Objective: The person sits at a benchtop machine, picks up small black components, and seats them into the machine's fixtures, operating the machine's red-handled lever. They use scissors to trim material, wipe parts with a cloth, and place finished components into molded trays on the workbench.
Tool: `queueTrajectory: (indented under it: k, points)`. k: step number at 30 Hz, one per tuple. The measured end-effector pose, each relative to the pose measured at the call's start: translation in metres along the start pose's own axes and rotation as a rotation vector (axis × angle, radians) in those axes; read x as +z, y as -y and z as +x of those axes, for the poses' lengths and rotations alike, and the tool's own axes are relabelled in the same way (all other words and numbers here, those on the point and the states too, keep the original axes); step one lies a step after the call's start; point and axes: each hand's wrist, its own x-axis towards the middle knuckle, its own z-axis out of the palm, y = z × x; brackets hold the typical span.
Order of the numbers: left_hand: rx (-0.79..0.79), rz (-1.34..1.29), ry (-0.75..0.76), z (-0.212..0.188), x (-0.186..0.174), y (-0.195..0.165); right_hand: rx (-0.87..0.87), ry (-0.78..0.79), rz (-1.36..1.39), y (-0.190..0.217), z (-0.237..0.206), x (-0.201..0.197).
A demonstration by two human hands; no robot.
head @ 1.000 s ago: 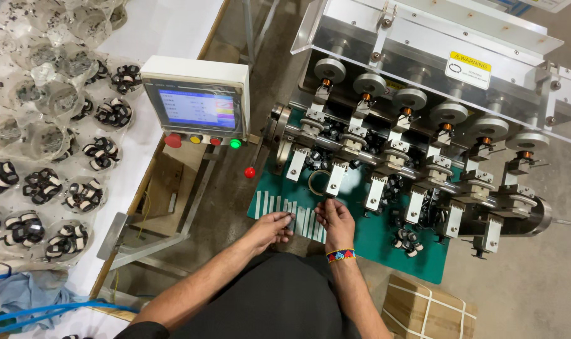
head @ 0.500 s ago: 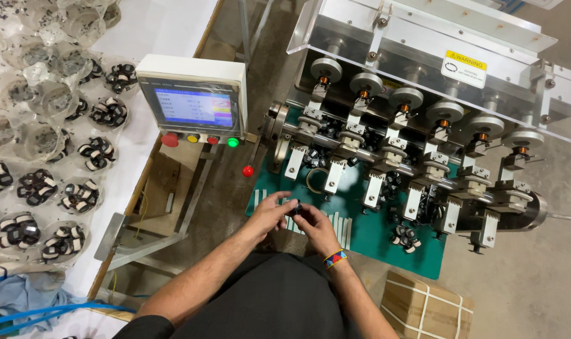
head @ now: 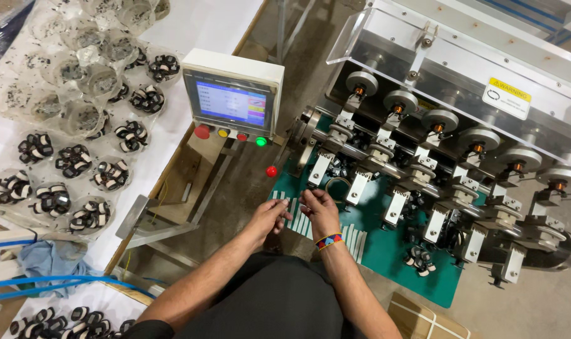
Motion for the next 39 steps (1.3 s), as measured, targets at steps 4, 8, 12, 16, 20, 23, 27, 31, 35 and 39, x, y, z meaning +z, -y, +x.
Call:
queueTrajectory:
  k: [4, 8, 12, 16, 20, 23, 27, 31, 35, 39]
  points:
    - [0.000, -0.006, 0.009, -0.003, -0.003, 0.001, -0.034, -0.024, 0.054, -0.003, 0.000, 0.007]
    - [0.005, 0.017, 0.013, -0.004, 0.000, -0.001, -0.061, -0.098, -0.016, -0.007, 0.003, 0.012]
    - [0.008, 0.050, 0.026, -0.003, 0.006, -0.005, -0.074, -0.098, 0.002, -0.007, 0.004, 0.017]
    - [0.022, 0.038, 0.048, -0.001, 0.011, -0.003, -0.077, -0.100, 0.035, -0.003, 0.002, 0.021]
    - [0.079, 0.031, 0.011, 0.000, 0.018, 0.003, 0.063, 0.018, 0.050, 0.008, -0.004, 0.015]
    - [0.218, 0.152, -0.061, 0.001, 0.029, 0.007, 0.110, 0.157, -0.068, 0.014, -0.013, -0.009]
    - [0.198, 0.277, 0.060, 0.005, 0.055, 0.005, 0.236, 0.216, -0.182, -0.004, -0.050, -0.070]
    - [0.053, 0.176, 0.217, 0.020, 0.097, 0.003, 0.263, -0.038, -0.218, -0.034, -0.086, -0.128]
    - [0.010, 0.147, 0.145, 0.036, 0.126, 0.004, 0.266, -0.135, -0.337, -0.045, -0.121, -0.175]
    - [0.065, 0.152, 0.087, 0.043, 0.134, 0.007, 0.010, -0.331, -0.705, -0.027, -0.132, -0.209]
